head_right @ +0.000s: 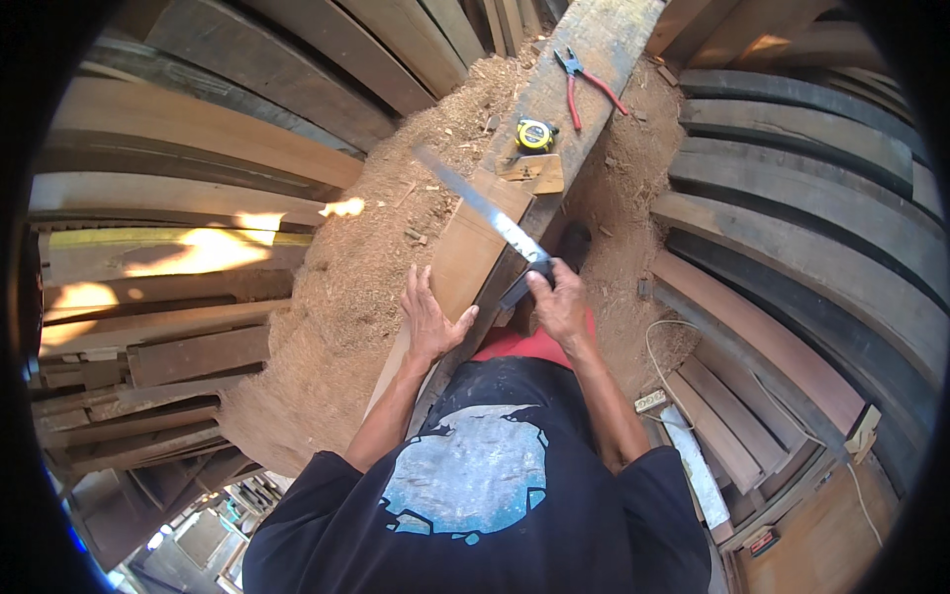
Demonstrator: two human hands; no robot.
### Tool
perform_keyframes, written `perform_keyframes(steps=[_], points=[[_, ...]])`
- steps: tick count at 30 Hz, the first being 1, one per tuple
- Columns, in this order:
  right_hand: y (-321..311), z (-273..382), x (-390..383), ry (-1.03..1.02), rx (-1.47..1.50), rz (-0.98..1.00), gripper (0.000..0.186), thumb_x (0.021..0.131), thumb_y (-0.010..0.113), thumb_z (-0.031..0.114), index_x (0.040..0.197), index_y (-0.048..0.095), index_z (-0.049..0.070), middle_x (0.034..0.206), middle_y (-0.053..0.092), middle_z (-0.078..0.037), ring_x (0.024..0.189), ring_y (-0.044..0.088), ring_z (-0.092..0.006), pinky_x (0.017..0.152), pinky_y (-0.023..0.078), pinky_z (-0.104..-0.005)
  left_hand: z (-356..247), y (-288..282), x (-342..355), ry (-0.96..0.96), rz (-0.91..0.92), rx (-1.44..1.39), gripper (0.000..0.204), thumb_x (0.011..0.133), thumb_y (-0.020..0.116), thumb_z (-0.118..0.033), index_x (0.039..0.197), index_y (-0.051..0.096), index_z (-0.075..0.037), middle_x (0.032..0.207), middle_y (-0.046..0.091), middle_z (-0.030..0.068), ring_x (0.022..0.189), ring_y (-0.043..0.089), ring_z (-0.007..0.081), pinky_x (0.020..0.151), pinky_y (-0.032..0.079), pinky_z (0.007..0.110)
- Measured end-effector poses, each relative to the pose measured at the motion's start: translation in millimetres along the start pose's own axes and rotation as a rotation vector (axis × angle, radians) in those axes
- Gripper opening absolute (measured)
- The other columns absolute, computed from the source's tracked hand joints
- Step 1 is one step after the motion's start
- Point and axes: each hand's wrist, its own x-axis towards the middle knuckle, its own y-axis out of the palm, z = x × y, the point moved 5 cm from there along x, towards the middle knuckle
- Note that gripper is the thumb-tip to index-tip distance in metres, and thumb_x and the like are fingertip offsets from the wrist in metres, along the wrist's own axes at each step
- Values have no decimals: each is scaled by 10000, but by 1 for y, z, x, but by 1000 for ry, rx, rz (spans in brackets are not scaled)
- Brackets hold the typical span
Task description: The person measures a wooden plank with a tape measure, then uses a square ruler and a pencil to mark lines on the wood. They repeat this process on several pieces of wood, stacking them as they work.
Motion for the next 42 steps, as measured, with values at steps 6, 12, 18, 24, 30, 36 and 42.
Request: perform_keyframes(steps=[6,12,18,24,30,36,42], points=[[47,-51,-7,71,41,128,190,942,740,175,1020,728,2,854,722,-79,806,651,-142,762,538,-348,-40,1,27,197,15,-8,1275,700,917,-588,1645,193,-131,1683,137,379,1520,198,582,1176,201,732],[61,-55,5,215,101,132,240,900,796,211,936,730,-17,795,710,-79,734,632,-122,685,527,-344,-53,4,34,217,34,63,1110,711,902,-489,1629,317,-270,1696,105,391,1505,196,614,1164,207,746],[69,-61,7,149,356,92,163,934,787,164,933,743,7,800,692,1,728,596,-79,650,502,-295,-53,9,37,251,-91,32,885,728,862,-422,1549,534,-384,1685,173,399,1491,244,605,1161,229,727],[69,-56,8,162,401,45,145,953,786,153,952,750,12,804,678,30,719,563,-56,634,478,-267,-57,11,39,212,-104,59,864,734,850,-449,1546,557,-427,1697,193,371,1489,257,598,1161,239,714],[69,-60,12,153,399,40,162,955,792,167,968,755,9,806,675,37,721,556,-54,636,475,-266,-58,13,40,195,-115,103,878,741,850,-465,1561,536,-461,1703,190,359,1482,272,576,1151,259,693],[68,-55,13,171,418,44,150,958,790,153,980,752,9,826,680,35,749,564,-54,654,482,-261,-59,14,41,184,-112,111,868,755,833,-489,1565,524,-471,1696,202,359,1471,278,580,1149,259,701],[68,-58,13,189,436,46,142,958,788,142,978,747,8,838,689,27,757,577,-59,663,492,-263,-61,13,41,176,-102,138,885,737,849,-487,1564,535,-461,1707,189,342,1473,276,561,1146,266,687]])
